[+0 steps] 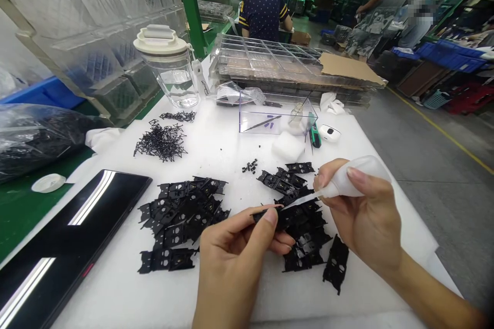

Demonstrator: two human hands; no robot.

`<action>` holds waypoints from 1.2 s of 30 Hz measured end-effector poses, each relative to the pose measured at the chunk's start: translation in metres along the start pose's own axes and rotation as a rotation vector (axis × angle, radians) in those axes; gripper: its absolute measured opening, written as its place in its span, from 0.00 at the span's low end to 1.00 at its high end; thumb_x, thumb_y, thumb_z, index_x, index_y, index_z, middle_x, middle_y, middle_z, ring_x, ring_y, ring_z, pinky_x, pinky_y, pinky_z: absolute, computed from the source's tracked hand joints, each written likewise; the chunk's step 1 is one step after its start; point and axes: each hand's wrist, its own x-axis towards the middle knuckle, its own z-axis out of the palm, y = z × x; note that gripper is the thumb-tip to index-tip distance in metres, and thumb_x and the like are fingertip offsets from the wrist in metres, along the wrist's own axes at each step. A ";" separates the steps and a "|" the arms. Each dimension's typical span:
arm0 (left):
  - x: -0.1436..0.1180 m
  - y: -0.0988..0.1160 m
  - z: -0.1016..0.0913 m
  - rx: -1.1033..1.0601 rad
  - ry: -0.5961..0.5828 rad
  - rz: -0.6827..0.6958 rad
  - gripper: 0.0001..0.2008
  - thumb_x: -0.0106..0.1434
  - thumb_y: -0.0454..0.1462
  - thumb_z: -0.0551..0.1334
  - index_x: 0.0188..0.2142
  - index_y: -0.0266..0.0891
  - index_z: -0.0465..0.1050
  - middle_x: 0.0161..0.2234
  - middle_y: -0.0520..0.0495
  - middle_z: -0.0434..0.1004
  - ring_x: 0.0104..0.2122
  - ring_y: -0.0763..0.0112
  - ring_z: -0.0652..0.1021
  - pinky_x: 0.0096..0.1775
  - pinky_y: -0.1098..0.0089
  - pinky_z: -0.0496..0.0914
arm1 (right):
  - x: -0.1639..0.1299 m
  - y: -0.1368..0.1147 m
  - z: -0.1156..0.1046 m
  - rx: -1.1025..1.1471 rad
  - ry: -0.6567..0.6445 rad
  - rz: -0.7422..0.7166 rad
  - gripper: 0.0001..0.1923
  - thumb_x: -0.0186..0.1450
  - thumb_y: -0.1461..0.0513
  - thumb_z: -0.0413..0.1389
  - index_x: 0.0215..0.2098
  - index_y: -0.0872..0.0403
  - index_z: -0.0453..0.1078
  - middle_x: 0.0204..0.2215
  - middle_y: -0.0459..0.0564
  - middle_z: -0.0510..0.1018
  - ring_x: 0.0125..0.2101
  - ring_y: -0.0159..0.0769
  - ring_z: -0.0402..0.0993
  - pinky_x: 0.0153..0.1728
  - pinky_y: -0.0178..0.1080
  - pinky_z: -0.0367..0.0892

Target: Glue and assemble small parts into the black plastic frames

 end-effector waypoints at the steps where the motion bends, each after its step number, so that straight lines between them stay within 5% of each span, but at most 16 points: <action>1: 0.000 0.000 0.000 -0.003 -0.002 -0.001 0.06 0.61 0.40 0.72 0.31 0.39 0.86 0.21 0.48 0.84 0.21 0.70 0.82 0.29 0.78 0.77 | 0.000 0.000 0.000 0.000 -0.002 0.000 0.15 0.68 0.55 0.55 0.30 0.52 0.79 0.20 0.45 0.62 0.22 0.31 0.52 0.23 0.38 0.48; 36: 0.001 -0.002 -0.001 -0.005 0.002 -0.001 0.09 0.60 0.42 0.72 0.32 0.37 0.86 0.21 0.47 0.84 0.22 0.71 0.83 0.31 0.80 0.77 | -0.001 0.002 -0.002 0.033 -0.065 0.008 0.16 0.66 0.53 0.57 0.27 0.54 0.77 0.17 0.42 0.57 0.20 0.28 0.53 0.21 0.36 0.47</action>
